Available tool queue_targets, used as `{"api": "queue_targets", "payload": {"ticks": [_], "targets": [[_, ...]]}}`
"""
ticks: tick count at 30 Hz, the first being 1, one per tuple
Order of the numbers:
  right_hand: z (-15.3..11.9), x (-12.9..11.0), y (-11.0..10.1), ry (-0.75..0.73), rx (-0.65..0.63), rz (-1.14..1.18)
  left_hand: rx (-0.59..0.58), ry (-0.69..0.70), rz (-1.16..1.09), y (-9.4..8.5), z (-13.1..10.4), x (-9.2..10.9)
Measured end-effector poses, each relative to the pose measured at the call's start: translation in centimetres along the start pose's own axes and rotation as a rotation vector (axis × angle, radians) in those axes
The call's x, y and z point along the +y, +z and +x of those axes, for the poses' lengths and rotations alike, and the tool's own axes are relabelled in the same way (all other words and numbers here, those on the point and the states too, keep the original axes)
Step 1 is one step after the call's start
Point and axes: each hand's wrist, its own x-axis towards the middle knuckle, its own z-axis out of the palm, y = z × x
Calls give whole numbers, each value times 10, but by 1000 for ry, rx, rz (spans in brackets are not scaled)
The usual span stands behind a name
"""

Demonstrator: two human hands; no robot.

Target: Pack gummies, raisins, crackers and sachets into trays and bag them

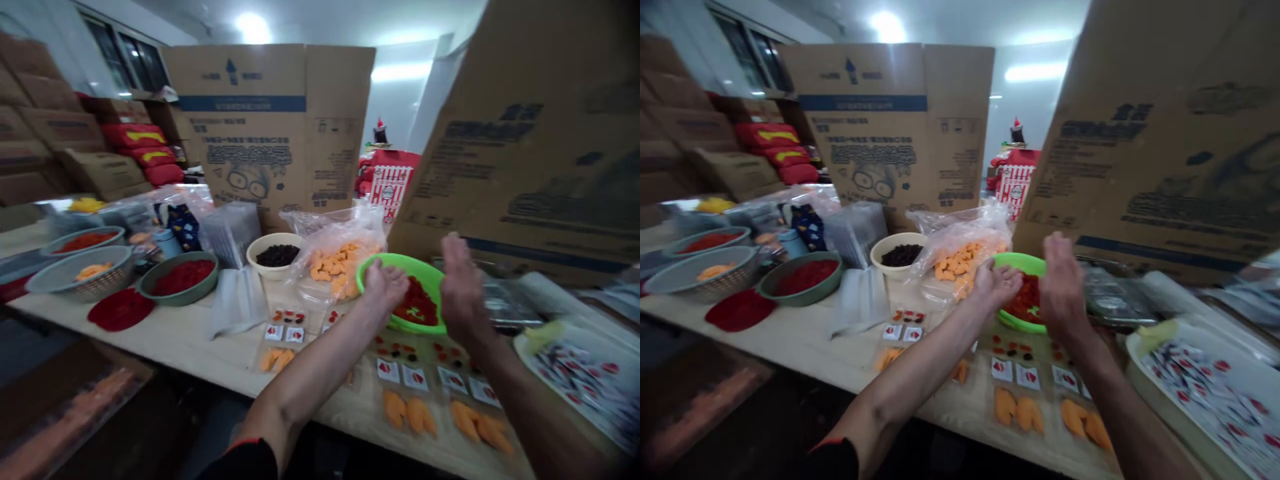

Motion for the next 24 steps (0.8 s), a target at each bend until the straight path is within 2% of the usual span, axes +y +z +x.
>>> {"api": "queue_targets", "payload": {"ticks": [2,3,5,6,7,9,10,11,12,14,16,18,20,22,24], "targets": [[3,-11,16,-139,-114,95,-153,30,83,-2,-11,6],[2,-10,24,-115,-166,95,-248,84,153,-7,-19,12],[-4,-2,33,94,-204,28,-326,267,354,-28,-39,34],[-10,2,34,177,-196,4,-299,395,480,-46,-52,50],[-18,2,31,233,-181,5,-213,566,629,-68,-64,67],[-40,-15,20,237,-174,92,73,920,1002,-124,-88,99],[-52,-33,15,219,-193,162,211,1001,1236,-155,-99,112],[-65,-55,13,215,-233,221,279,972,1510,-186,-107,120],[-78,-81,15,197,-294,263,287,889,1755,-215,-114,123],[-100,-132,31,144,-437,237,129,689,2125,-262,-123,118],[-113,-171,61,124,-547,108,-34,568,2353,-293,-126,103],[-120,-193,92,102,-591,-15,-131,506,2470,-308,-125,87],[-123,-199,114,51,-627,-78,-167,459,2502,-312,-124,76],[-127,-195,123,-11,-684,-102,-174,430,2490,-312,-124,71],[-133,-186,120,-41,-727,-124,-185,427,2465,-311,-125,68]]}}
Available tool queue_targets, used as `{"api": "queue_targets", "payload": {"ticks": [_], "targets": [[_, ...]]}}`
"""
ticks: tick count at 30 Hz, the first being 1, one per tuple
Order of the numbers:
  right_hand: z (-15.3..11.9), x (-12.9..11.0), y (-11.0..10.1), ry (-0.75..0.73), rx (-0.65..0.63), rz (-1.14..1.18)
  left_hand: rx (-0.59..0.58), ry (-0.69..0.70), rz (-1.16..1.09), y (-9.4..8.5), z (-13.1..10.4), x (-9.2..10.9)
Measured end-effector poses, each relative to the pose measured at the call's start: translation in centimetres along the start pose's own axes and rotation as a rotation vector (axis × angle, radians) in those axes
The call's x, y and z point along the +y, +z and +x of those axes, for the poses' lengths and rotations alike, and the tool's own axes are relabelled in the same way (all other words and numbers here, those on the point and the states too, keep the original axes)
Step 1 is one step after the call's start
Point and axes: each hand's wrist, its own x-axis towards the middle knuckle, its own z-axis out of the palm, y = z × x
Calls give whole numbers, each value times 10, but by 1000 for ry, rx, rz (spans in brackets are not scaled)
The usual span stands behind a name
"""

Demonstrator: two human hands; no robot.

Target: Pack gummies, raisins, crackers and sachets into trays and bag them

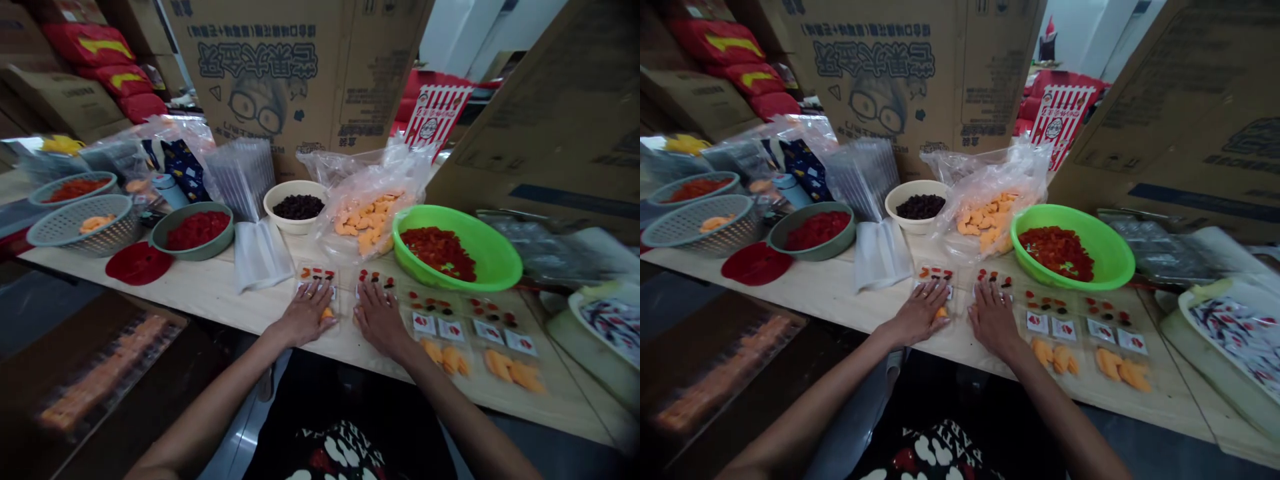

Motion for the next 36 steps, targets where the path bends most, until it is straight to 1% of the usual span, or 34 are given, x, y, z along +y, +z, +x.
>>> {"api": "queue_targets", "payload": {"ticks": [2,5,9,11,12,14,15,17,18,19,21,23,24,26,28,30,31,32,33,34,35,36], "targets": [[-10,9,0,-2,1,-29,8,16,-24,0,-1,4],[-20,18,0,-3,43,-56,-5,33,-62,-2,2,14],[-17,26,11,-14,113,-40,-33,31,-131,-5,13,27],[-12,30,17,-24,123,-9,-7,49,-189,-8,18,26],[-10,33,19,-22,124,14,26,52,-215,-10,18,22],[-8,38,17,3,120,76,134,10,-227,-19,13,8],[-8,40,14,31,118,108,201,-49,-202,-24,9,-2],[-8,42,5,100,111,145,320,-217,-114,-35,-4,-29],[-8,41,2,126,103,145,348,-307,-58,-39,-10,-44],[-8,39,-1,141,91,133,362,-366,-35,-43,-16,-59],[-6,31,-1,125,48,108,357,-424,-9,-46,-28,-84],[-4,19,3,93,23,97,337,-431,8,-48,-36,-98],[-4,13,5,86,22,99,332,-433,20,-48,-39,-99],[-6,2,4,95,23,118,336,-410,44,-47,-39,-89],[-10,-4,-7,113,6,163,344,-307,56,-43,-34,-66],[-12,-1,-28,101,26,230,324,-97,72,-32,-29,-39],[-11,5,-42,91,77,257,291,16,106,-24,-27,-27],[-10,15,-56,85,153,274,281,99,150,-13,-25,-19],[-7,30,-70,95,242,277,301,174,191,-1,-24,-13],[-4,51,-85,131,329,262,344,217,226,13,-22,-11],[-1,76,-99,203,402,233,393,232,253,26,-21,-12],[0,106,-111,304,440,195,425,230,272,39,-20,-15]]}}
